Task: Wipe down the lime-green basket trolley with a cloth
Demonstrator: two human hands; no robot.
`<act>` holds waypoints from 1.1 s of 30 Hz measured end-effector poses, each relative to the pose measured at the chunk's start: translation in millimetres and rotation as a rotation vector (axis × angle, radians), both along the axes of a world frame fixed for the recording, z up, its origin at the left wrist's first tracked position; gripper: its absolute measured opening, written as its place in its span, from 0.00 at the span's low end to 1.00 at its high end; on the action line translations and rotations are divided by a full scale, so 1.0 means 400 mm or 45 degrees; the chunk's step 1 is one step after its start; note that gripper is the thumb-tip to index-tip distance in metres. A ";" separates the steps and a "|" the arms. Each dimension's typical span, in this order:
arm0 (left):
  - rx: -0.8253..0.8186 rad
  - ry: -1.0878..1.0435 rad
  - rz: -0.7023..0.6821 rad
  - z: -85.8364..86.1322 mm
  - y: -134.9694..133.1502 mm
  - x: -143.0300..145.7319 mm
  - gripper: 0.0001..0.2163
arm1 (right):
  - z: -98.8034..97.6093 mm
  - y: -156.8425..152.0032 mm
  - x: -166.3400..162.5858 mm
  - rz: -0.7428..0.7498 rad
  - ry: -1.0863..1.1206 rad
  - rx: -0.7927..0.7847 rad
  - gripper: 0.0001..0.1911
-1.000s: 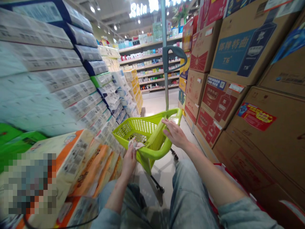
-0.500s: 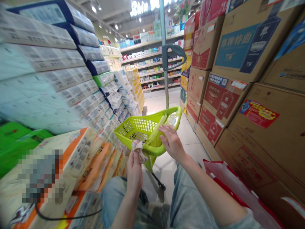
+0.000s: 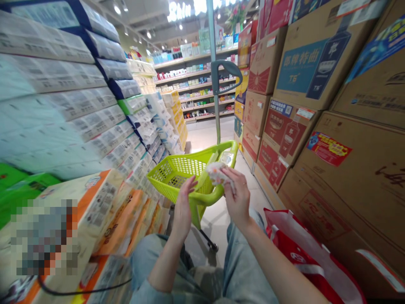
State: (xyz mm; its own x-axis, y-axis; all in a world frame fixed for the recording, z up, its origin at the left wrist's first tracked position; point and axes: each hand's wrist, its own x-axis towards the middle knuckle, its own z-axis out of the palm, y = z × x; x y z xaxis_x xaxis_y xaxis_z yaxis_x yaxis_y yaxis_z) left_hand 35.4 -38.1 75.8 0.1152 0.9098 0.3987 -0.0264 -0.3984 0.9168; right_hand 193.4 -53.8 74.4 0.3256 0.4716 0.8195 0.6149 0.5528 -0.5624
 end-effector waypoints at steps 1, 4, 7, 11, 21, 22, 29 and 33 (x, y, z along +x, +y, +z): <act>0.060 0.099 0.129 -0.013 0.022 -0.012 0.25 | -0.002 0.001 0.009 -0.033 -0.056 -0.014 0.18; 0.077 0.337 0.245 -0.062 0.081 -0.039 0.24 | -0.022 -0.010 -0.003 0.070 -0.375 -0.138 0.18; 0.126 0.576 0.277 -0.108 0.114 -0.052 0.23 | -0.053 -0.021 -0.024 0.176 -0.586 -0.209 0.18; 0.249 0.747 0.330 -0.132 0.120 -0.059 0.25 | -0.071 0.009 0.034 0.316 -0.629 -0.190 0.18; 0.304 0.879 0.382 -0.117 0.109 -0.052 0.19 | -0.097 -0.037 0.000 0.211 -0.322 -0.225 0.19; 0.309 0.879 0.380 -0.117 0.110 -0.053 0.19 | -0.099 -0.052 -0.026 0.199 -0.350 -0.214 0.20; 0.318 0.794 0.273 -0.116 0.120 -0.089 0.19 | -0.078 -0.048 -0.051 0.334 -0.782 -0.149 0.23; 0.283 0.780 0.235 -0.113 0.127 -0.110 0.20 | -0.057 0.004 0.008 0.424 -0.745 -0.178 0.18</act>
